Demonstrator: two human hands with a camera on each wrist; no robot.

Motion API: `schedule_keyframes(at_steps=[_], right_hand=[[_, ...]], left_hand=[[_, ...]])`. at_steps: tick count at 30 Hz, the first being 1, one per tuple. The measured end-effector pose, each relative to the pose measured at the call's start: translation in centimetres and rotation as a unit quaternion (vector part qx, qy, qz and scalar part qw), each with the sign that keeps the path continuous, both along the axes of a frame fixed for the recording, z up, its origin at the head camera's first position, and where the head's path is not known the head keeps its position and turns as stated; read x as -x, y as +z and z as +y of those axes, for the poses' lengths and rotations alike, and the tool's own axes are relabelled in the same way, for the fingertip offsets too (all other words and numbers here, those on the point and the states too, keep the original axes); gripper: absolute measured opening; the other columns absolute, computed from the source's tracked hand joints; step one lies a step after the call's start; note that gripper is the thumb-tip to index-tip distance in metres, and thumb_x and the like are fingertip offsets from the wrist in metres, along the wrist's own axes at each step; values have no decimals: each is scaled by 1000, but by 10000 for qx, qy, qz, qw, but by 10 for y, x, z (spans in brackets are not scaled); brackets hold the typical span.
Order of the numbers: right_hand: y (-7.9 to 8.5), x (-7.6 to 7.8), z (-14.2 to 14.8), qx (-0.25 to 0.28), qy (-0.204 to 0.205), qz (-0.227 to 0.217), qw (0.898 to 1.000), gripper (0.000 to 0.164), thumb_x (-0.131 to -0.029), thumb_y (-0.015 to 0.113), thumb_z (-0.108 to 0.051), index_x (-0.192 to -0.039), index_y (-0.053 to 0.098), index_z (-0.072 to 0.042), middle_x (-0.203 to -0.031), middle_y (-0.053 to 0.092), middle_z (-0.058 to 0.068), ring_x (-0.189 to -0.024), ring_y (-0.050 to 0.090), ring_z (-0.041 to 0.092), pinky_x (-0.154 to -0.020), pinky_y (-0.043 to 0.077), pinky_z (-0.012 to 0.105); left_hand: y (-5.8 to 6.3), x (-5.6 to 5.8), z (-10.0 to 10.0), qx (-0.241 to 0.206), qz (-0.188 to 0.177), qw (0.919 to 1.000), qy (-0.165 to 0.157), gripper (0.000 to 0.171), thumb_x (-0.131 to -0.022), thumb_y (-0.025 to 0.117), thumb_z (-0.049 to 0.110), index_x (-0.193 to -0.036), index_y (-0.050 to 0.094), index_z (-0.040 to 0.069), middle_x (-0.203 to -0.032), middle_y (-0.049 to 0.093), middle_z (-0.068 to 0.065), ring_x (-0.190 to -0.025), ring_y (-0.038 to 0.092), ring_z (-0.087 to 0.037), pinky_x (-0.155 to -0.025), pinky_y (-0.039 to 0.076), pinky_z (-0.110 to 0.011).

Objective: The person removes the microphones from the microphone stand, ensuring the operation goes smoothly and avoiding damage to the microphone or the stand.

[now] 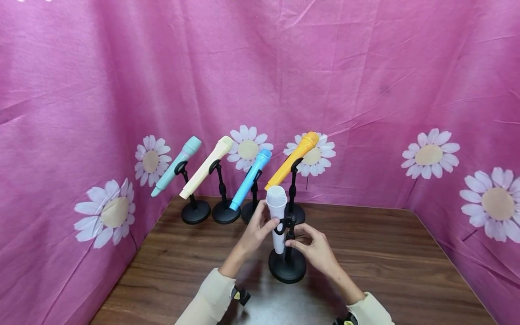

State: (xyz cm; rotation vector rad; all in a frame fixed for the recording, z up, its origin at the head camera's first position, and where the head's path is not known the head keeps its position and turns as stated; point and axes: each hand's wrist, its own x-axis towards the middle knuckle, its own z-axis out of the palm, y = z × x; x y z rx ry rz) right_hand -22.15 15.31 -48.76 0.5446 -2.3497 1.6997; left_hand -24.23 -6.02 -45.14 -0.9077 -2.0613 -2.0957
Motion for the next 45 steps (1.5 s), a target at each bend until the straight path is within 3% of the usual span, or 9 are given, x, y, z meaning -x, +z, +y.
schedule_keyframes(at_steps=[4, 9, 18, 22, 32, 45], right_hand=[[-1, 0, -1, 14, 58, 70, 10000, 34, -85, 89, -11, -116, 74, -9, -105, 79, 10, -96, 73, 7, -86, 64, 27], [-5, -1, -2, -2, 231, 109, 9997, 36, -90, 85, -7, -124, 74, -7, -113, 78, 13, -103, 71, 7, -90, 63, 29], [-7, -3, -5, 42, 159, 416, 9990, 33, -86, 87, -6, -117, 78, -6, -109, 80, 10, -99, 73, 5, -86, 63, 22], [-9, -2, -4, 64, 215, 645, 9977, 32, -84, 88, -6, -114, 79, -7, -111, 78, 10, -101, 73, 5, -86, 63, 24], [-7, -3, -1, 18, 42, 358, 9993, 35, -84, 90, -14, -116, 79, -8, -110, 79, 4, -102, 73, 5, -87, 64, 29], [-8, -4, -3, -2, -55, 255, 9997, 34, -86, 90, -13, -117, 79, -8, -108, 79, 1, -101, 73, 8, -86, 63, 24]], left_hand=[[13, 1, -6, 172, 155, 9997, 100, 56, -105, 65, 32, -150, 45, 4, -140, 56, -19, -120, 56, -19, -112, 44, -46], [23, 2, -7, 246, 311, 9990, 229, 56, -103, 71, 27, -150, 48, 7, -144, 61, -17, -130, 59, -19, -118, 45, -43], [35, 1, -7, 201, 324, 9981, 484, 56, -97, 77, 10, -147, 53, 2, -141, 63, -20, -133, 61, -29, -122, 43, -53], [37, 1, -7, 172, 283, 9983, 484, 57, -96, 77, 7, -147, 53, 0, -141, 63, -22, -135, 61, -31, -123, 42, -53], [37, 3, -7, 398, 253, 9979, 455, 54, -95, 82, 12, -144, 59, 11, -133, 74, -12, -129, 67, -25, -116, 51, -46], [40, 3, -5, 401, 257, 9974, 542, 52, -95, 82, 14, -143, 62, 9, -131, 75, -13, -125, 69, -26, -112, 54, -47]])
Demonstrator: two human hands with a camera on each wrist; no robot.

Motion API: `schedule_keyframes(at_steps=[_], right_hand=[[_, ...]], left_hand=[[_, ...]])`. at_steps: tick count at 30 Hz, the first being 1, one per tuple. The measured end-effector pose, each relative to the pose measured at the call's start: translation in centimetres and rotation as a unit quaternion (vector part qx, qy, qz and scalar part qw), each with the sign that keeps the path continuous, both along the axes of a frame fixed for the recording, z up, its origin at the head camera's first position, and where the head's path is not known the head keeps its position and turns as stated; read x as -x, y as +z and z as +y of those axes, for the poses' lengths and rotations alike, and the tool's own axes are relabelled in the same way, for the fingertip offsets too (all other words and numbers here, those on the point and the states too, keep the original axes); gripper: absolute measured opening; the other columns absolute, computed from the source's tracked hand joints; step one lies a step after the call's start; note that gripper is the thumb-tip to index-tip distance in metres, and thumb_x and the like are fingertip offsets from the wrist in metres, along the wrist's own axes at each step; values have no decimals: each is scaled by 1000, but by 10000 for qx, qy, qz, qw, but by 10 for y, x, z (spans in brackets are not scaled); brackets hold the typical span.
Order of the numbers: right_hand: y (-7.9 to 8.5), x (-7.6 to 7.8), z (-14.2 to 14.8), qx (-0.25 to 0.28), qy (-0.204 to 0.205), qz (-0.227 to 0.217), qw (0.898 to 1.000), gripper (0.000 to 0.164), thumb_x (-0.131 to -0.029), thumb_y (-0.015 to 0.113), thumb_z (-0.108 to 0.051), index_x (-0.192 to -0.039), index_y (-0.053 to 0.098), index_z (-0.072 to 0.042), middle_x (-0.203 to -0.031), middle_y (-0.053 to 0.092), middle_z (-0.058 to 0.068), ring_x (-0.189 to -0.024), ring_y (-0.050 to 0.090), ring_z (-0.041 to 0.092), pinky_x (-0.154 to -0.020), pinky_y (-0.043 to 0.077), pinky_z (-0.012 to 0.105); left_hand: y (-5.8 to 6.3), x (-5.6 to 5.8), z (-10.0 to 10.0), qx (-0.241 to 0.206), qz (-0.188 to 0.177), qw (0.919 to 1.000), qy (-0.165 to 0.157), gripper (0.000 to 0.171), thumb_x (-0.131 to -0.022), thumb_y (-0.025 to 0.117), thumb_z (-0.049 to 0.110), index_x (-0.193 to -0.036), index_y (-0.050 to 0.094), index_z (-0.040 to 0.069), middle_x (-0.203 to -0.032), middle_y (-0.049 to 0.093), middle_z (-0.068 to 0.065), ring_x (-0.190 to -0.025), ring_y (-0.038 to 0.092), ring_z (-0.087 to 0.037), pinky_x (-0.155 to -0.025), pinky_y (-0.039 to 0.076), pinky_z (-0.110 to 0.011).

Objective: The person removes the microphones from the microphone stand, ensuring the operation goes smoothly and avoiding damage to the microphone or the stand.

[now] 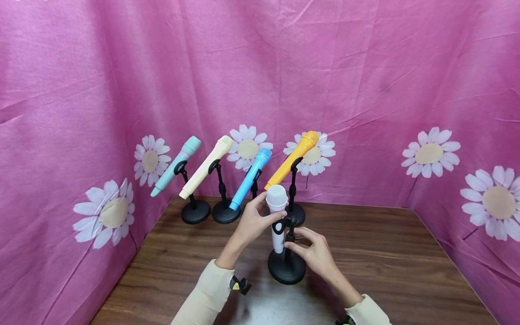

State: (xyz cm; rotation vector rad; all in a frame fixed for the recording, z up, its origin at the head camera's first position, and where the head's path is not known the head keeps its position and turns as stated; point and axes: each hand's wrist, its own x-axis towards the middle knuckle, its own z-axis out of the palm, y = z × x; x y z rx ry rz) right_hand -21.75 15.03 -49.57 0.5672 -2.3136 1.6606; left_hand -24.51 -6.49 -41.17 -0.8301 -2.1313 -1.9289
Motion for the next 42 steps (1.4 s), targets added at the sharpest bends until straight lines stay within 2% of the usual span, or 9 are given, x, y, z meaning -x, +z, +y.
schedule_keyframes(at_steps=[8, 16, 26, 33, 42], right_hand=[[0, -1, 0, -30, 7, 21, 10000, 31, -86, 89, -16, -116, 80, -14, -108, 78, 0, -102, 73, 9, -86, 64, 25], [0, 0, 0, -44, 4, 10, 10000, 31, -87, 89, -17, -116, 80, -10, -108, 77, 0, -103, 73, 9, -85, 64, 26], [-1, 2, 0, -123, 30, 168, 9998, 29, -87, 89, -19, -115, 81, -17, -108, 78, -1, -103, 73, 8, -86, 64, 27], [0, 3, 1, -176, 11, 270, 9995, 29, -87, 89, -17, -115, 81, -15, -108, 78, -1, -102, 74, 10, -86, 65, 33], [1, 3, 2, -135, 64, 268, 9995, 28, -87, 89, -16, -114, 81, -19, -108, 78, -1, -102, 73, 9, -86, 64, 30]], left_hand=[[0, 0, 1, 7, -63, 10000, -5, 53, -94, 82, 12, -144, 62, 8, -131, 74, -14, -125, 69, -27, -112, 54, -50], [1, 1, 0, -4, -87, 9999, -54, 55, -94, 81, 10, -145, 60, 6, -133, 73, -15, -128, 68, -28, -115, 52, -52], [1, 1, 0, -77, -31, 10000, -29, 55, -94, 82, 11, -144, 61, 7, -132, 74, -15, -128, 68, -28, -116, 50, -54], [2, 2, 2, -94, -24, 9999, -47, 57, -94, 83, 11, -146, 61, 8, -132, 74, -14, -128, 69, -26, -118, 49, -54], [3, 4, 4, -76, -70, 9999, -85, 57, -94, 83, 11, -146, 61, 10, -130, 76, -14, -129, 68, -25, -119, 47, -55]])
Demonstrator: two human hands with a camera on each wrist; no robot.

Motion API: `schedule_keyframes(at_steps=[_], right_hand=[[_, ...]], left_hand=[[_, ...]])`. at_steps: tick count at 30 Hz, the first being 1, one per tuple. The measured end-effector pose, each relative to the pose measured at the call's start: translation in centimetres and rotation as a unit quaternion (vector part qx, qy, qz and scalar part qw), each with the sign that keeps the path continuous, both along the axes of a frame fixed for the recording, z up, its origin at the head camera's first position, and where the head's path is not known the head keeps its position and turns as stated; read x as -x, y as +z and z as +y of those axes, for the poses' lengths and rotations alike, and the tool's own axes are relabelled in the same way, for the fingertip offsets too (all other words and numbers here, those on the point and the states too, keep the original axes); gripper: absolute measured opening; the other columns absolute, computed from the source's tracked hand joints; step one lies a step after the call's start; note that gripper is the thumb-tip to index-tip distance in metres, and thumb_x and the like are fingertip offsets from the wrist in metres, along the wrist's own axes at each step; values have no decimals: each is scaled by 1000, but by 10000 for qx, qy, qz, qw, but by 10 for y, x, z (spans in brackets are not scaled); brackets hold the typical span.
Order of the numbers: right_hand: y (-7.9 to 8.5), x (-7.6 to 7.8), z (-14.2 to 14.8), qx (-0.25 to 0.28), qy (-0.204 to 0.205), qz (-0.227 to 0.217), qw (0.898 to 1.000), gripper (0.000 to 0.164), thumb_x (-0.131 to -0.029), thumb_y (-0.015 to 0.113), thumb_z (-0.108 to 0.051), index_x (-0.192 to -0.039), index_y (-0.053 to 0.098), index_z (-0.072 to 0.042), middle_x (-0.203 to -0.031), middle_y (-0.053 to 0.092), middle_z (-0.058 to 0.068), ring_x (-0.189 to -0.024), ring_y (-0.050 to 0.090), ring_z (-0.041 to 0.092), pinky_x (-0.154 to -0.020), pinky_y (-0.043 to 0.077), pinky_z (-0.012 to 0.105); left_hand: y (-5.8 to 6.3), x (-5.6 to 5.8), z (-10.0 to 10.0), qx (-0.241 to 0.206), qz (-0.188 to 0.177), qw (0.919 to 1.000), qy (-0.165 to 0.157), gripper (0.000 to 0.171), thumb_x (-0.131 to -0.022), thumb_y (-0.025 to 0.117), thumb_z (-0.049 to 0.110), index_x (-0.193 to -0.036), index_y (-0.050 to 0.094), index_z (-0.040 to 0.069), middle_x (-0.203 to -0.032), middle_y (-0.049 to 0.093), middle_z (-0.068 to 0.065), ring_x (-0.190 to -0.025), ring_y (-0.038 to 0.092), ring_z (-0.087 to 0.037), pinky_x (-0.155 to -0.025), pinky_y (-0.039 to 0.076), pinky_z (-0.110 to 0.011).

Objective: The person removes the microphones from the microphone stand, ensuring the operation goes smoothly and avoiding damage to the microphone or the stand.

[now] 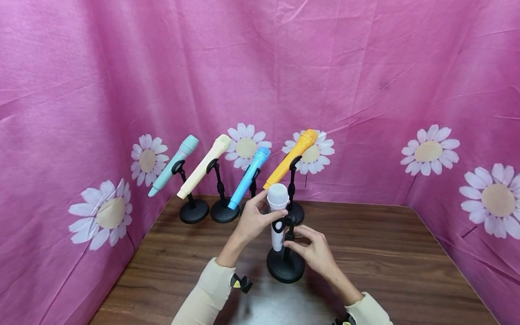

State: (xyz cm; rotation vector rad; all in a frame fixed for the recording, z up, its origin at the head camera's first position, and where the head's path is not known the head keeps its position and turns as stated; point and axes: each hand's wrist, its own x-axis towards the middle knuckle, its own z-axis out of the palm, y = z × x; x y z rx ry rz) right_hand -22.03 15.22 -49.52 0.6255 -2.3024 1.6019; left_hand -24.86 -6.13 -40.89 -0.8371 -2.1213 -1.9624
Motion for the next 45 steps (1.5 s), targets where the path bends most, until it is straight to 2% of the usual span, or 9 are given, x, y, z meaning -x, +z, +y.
schedule_keyframes(at_steps=[15, 22, 27, 33, 39, 45], right_hand=[[2, 0, 2, -40, 12, 28, 10000, 27, -87, 89, -16, -113, 81, -19, -109, 78, -1, -101, 73, 9, -87, 64, 29], [0, 1, 1, 80, 68, 226, 9997, 28, -86, 89, -11, -113, 82, -13, -109, 79, 3, -100, 73, 5, -85, 64, 28], [-1, 2, -1, 116, 104, 345, 9993, 30, -85, 89, -7, -114, 81, -8, -111, 79, 7, -101, 73, 4, -84, 65, 29], [1, -1, -3, -30, -77, 158, 9998, 30, -86, 89, -11, -115, 81, -11, -108, 78, 1, -101, 72, 5, -84, 64, 27], [1, -1, -4, -17, -127, 21, 9999, 30, -85, 90, -11, -114, 81, -8, -107, 78, 1, -100, 73, 9, -83, 64, 26], [2, -1, -5, -8, -154, -30, 9999, 30, -85, 90, -11, -113, 81, -11, -109, 78, 2, -100, 74, 10, -83, 64, 26]], left_hand=[[4, 0, 2, -30, 0, 10000, 57, 57, -92, 84, 9, -145, 62, 8, -131, 75, -15, -125, 70, -26, -112, 54, -49], [7, 2, 2, -122, 156, 9998, 42, 54, -91, 84, 5, -141, 65, 5, -126, 76, -18, -116, 72, -17, -102, 58, -33], [10, 4, 3, -195, 306, 9993, 3, 55, -90, 82, 1, -142, 64, 2, -125, 77, -21, -114, 71, -10, -101, 56, -31], [12, 4, 2, -219, 326, 9992, -2, 55, -90, 82, 1, -142, 64, 1, -123, 77, -22, -111, 71, -5, -99, 56, -28], [13, 5, 1, -178, 350, 9992, -24, 57, -91, 82, 0, -144, 63, 2, -123, 77, -22, -110, 72, -5, -96, 58, -34], [15, 5, 0, -174, 388, 9991, -8, 56, -90, 82, 0, -143, 63, 3, -123, 77, -22, -109, 73, -7, -92, 58, -27]])
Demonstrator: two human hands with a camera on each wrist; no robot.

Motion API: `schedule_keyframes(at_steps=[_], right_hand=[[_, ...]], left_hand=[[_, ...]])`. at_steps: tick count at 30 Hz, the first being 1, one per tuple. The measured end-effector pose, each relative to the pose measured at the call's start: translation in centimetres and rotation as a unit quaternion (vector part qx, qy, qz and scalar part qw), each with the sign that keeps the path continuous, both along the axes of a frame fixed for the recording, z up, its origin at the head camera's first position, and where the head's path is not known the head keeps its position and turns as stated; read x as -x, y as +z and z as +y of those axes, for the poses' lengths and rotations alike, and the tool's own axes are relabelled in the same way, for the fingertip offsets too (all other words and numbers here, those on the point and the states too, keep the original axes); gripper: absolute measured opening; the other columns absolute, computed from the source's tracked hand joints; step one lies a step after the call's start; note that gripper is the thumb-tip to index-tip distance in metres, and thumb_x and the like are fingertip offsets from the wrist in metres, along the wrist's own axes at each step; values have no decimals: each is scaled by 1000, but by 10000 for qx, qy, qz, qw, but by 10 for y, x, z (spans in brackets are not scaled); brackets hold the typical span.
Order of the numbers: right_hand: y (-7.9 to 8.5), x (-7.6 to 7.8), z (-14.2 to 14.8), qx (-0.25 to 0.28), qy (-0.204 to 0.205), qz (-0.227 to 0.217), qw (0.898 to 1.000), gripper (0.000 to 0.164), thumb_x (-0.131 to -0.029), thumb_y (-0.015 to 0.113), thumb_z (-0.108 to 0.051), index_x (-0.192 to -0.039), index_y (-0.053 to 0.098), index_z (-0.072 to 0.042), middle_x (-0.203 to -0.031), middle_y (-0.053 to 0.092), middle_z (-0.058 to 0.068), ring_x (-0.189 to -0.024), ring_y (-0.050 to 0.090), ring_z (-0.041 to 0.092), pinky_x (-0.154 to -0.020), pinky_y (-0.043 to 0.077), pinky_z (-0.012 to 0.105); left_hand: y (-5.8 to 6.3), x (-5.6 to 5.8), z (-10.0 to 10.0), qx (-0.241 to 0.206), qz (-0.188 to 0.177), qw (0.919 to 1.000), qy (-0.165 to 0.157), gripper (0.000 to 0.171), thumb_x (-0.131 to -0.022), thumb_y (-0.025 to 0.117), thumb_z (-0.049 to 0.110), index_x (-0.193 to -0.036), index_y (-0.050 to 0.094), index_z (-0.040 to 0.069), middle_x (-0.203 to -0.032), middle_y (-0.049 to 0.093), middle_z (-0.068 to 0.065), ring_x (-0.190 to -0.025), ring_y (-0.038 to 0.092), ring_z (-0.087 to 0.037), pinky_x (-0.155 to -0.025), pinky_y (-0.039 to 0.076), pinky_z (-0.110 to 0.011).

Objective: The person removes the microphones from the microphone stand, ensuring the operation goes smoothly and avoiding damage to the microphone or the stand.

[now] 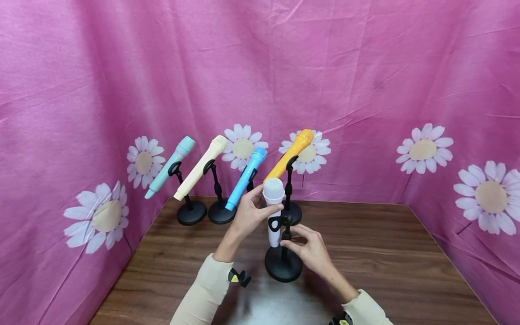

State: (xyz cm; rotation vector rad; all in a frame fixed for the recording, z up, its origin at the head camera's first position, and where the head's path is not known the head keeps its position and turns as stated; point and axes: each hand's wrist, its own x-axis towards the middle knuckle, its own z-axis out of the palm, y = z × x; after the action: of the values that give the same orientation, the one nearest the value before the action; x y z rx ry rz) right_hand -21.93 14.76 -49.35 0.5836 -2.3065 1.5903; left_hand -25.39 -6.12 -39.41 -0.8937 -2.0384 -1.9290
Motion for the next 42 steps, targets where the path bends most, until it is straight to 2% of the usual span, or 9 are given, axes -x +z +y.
schedule_keyframes(at_steps=[3, 10, 16, 18, 26, 33, 42], right_hand=[[0, 0, 0, 6, -5, -28, 10000, 30, -85, 90, -11, -113, 81, -12, -110, 78, 2, -101, 74, 10, -84, 64, 27], [0, 0, -1, 58, -4, -112, 9999, 31, -85, 90, -12, -114, 80, -5, -108, 78, 2, -101, 74, 11, -84, 65, 31], [-1, 1, 0, 83, -6, -126, 9999, 28, -86, 90, -13, -112, 81, -16, -109, 78, 1, -101, 74, 11, -84, 65, 32], [-2, 1, 0, 80, 0, -95, 9999, 28, -85, 90, -13, -111, 81, -18, -108, 78, 1, -100, 74, 10, -84, 65, 32], [-3, 1, 1, 101, 61, 23, 9999, 28, -85, 90, -11, -110, 81, -18, -107, 78, 1, -101, 73, 8, -84, 65, 33], [-3, 2, 1, 98, 64, 16, 9999, 26, -85, 90, -12, -110, 81, -17, -107, 78, 1, -101, 73, 8, -84, 65, 29], [-3, 2, 0, 130, 64, 30, 9999, 26, -85, 90, -14, -109, 81, -19, -106, 78, 1, -99, 73, 8, -82, 65, 28]], left_hand=[[2, 0, 0, -22, 3, 10000, -22, 56, -90, 82, 0, -143, 63, 2, -123, 77, -22, -110, 74, -8, -93, 58, -28], [4, 0, -1, -33, -53, 10000, -45, 57, -90, 82, 0, -144, 62, 2, -124, 76, -22, -112, 73, -9, -98, 58, -36], [7, 0, -1, -100, -78, 9999, -95, 58, -91, 81, 1, -146, 61, 3, -126, 76, -22, -113, 74, -14, -101, 58, -50], [8, 0, 0, -115, -94, 9999, -81, 58, -91, 82, 1, -146, 61, 4, -126, 76, -21, -112, 74, -13, -99, 59, -48], [13, 2, 2, -253, -45, 9995, -184, 56, -91, 80, -2, -144, 61, 1, -124, 75, -25, -109, 76, -9, -94, 59, -28], [18, 5, 2, -320, 13, 9992, -257, 51, -92, 80, -1, -141, 63, 2, -123, 76, -25, -110, 76, -11, -98, 59, -28], [27, 6, 3, -305, 221, 9993, -73, 51, -91, 81, 0, -139, 64, 1, -122, 75, -24, -106, 74, -11, -92, 59, -27]])
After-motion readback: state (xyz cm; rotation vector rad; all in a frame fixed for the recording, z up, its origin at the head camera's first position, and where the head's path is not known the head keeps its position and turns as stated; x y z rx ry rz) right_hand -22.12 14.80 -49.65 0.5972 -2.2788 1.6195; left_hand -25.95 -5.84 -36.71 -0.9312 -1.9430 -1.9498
